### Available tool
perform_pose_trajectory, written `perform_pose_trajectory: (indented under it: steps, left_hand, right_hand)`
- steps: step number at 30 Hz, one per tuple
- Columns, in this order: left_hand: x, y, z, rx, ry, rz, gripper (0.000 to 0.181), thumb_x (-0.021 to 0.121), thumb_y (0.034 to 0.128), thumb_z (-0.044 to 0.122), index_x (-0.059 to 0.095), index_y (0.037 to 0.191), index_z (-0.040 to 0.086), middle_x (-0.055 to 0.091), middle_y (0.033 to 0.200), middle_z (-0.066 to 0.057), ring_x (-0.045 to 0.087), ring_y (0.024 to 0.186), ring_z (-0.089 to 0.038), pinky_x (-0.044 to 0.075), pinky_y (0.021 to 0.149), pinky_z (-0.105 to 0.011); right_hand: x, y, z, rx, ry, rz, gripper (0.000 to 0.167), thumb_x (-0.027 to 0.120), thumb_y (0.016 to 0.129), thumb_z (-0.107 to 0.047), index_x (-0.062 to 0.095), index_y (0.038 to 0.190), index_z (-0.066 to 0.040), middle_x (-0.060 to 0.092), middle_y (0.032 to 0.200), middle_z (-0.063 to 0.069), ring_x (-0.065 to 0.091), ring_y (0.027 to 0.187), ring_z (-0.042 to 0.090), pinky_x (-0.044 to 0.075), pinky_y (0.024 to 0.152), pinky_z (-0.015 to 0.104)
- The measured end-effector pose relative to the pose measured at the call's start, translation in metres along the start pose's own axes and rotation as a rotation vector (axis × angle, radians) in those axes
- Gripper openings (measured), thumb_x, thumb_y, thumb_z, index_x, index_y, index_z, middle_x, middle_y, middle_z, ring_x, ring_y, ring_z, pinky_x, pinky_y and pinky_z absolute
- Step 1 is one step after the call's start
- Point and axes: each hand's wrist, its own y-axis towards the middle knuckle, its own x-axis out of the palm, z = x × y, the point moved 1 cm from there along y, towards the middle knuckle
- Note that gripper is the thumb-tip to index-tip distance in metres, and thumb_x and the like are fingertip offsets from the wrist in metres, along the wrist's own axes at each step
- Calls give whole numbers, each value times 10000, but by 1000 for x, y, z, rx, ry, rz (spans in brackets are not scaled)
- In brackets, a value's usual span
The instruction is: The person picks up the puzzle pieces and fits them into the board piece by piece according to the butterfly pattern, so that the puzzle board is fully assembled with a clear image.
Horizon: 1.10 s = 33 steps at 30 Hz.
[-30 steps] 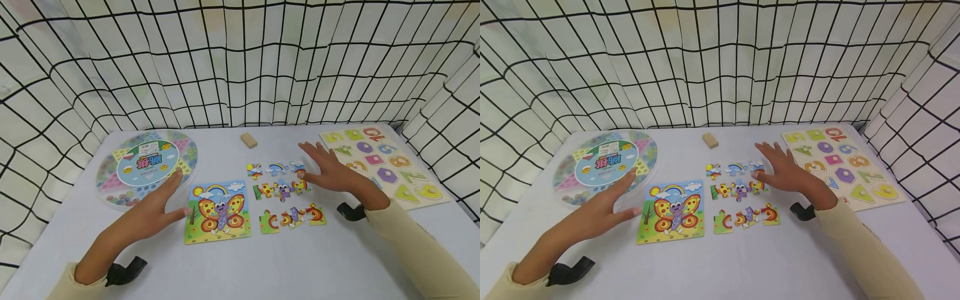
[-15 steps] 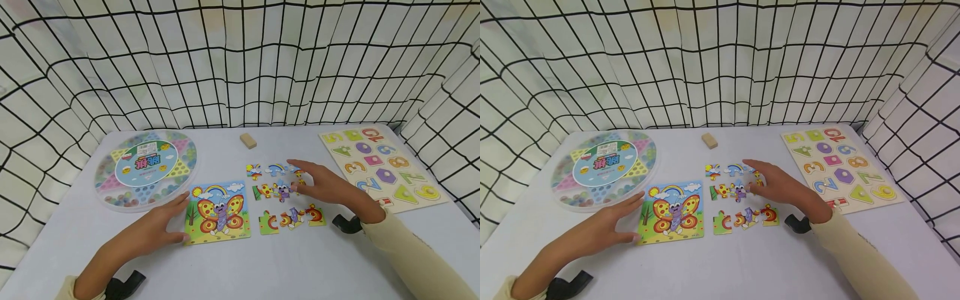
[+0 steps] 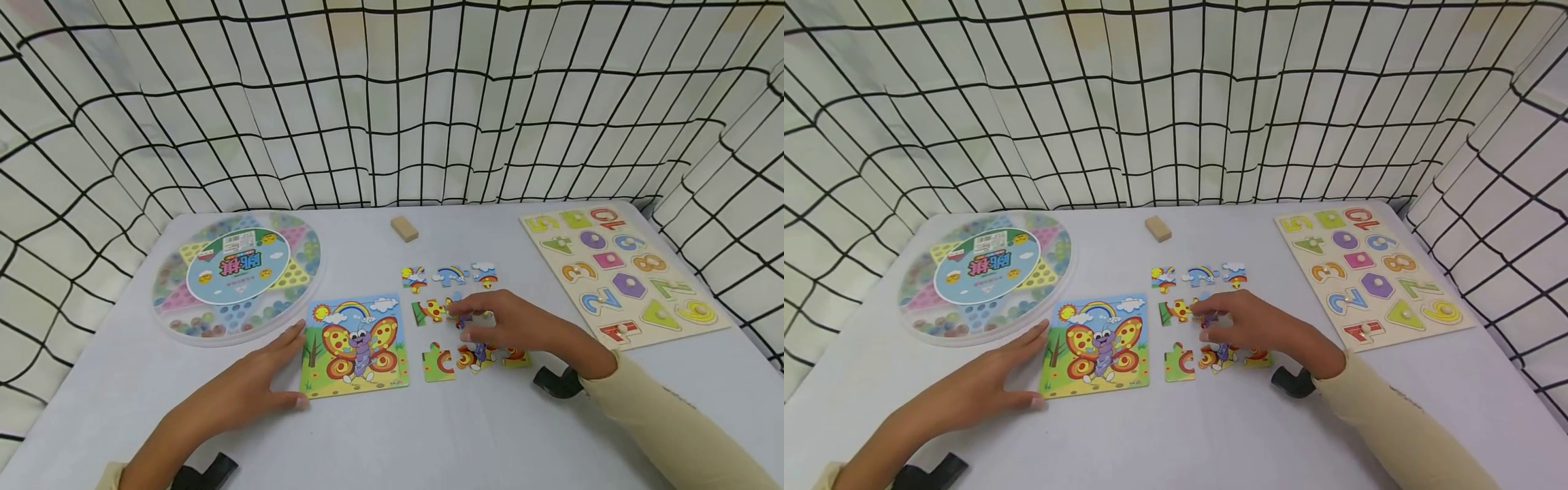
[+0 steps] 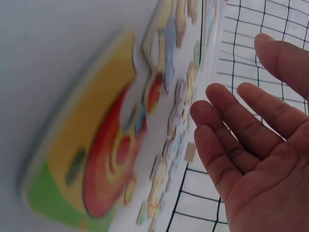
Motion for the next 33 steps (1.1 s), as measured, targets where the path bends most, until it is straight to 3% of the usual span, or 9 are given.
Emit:
perform_pose_trajectory:
  steps: [4, 7, 14, 22, 33]
  left_hand:
    - [2, -1, -2, 1, -39, -35, 972, 735, 818, 499, 279, 1517, 1, 97, 1621, -102, 174, 1444, -362, 290, 1085, -545]
    - [4, -3, -3, 7, -59, -51, 965, 686, 853, 522, 235, 1531, 5, 56, 1627, -90, 135, 1456, -338, 268, 1098, -534]
    - [7, -3, -5, 25, -32, -56, 913, 634, 894, 520, 234, 1530, 1, 82, 1624, -89, 110, 1463, -332, 259, 1102, -527]
    - [9, -3, -5, 21, -22, -58, 897, 623, 903, 513, 241, 1526, -7, 88, 1622, -99, 99, 1463, -340, 251, 1106, -522]
    - [9, -1, -4, 36, -3, -64, 840, 643, 908, 466, 287, 1519, 12, 126, 1619, -80, 119, 1459, -345, 283, 1090, -532]
  right_hand:
    - [8, 0, -7, -16, 17, -21, 425, 714, 906, -281, 634, 1297, -136, 657, 1196, -65, 570, 1147, 138, 474, 959, 398]
    - [12, 0, -13, -16, 37, -38, 412, 718, 904, -261, 639, 1290, -142, 640, 1230, -77, 538, 1199, 156, 456, 984, 409]
    - [23, 1, -24, 3, 77, -51, 388, 721, 900, -220, 651, 1276, -157, 629, 1209, -91, 510, 1185, 170, 480, 926, 379]
    - [36, 5, -28, 68, 135, -45, 383, 729, 894, -174, 654, 1262, -100, 642, 1159, -53, 558, 1072, 140, 518, 846, 307]
    - [40, 7, -35, 85, 14, -9, 436, 744, 866, -120, 629, 1285, -75, 602, 1130, -59, 526, 1007, 134, 520, 805, 274]
